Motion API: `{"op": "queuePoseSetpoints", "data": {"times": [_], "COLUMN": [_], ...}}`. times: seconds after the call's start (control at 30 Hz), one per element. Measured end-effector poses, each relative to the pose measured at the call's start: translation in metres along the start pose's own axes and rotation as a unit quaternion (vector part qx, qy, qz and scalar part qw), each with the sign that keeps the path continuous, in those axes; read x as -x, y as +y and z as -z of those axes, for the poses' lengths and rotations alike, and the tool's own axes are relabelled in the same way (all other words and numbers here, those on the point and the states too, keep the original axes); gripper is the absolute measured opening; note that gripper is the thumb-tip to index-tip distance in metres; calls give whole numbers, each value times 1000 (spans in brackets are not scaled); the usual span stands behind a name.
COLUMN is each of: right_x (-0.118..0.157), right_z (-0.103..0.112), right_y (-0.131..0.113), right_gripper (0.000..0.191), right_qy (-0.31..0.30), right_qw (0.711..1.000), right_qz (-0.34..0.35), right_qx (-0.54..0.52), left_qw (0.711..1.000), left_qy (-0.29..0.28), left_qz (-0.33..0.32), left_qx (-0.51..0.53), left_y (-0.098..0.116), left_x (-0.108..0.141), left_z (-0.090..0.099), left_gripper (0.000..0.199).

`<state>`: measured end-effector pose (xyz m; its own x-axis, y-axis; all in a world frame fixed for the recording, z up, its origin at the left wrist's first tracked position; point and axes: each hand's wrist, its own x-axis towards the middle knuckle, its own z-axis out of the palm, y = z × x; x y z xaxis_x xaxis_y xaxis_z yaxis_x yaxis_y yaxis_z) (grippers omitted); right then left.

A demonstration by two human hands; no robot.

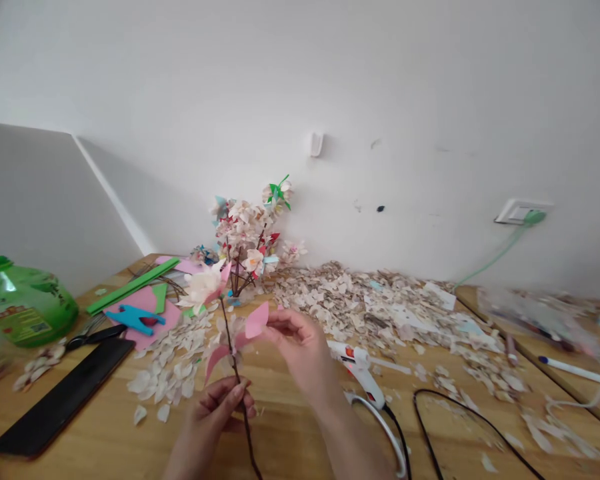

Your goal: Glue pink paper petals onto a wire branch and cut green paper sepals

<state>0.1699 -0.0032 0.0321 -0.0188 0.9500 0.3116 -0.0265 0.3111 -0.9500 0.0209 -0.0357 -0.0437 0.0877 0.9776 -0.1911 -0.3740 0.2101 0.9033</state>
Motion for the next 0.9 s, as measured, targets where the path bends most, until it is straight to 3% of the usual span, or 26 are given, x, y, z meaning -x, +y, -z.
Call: {"op": "queuePoseSetpoints", "data": {"times": [0.13, 0.4, 0.9], "right_x": [1, 6, 10], "right_z": [-7, -9, -20], "right_y": [0, 3, 2], "right_gripper": [12, 27, 23], "right_qy": [4, 12, 11], "right_qw": [999, 981, 986], "right_qz": [15, 61, 34], "right_qx": [45, 185, 161], "left_qw": [1000, 1000, 999], "left_qy": [-27, -16, -36], "left_qz": [10, 8, 29], "left_qx": [6, 18, 16], "left_y": [-3, -3, -8], "left_x": [3, 10, 7], "left_z": [-1, -4, 1], "left_gripper": [35, 33, 38]}}
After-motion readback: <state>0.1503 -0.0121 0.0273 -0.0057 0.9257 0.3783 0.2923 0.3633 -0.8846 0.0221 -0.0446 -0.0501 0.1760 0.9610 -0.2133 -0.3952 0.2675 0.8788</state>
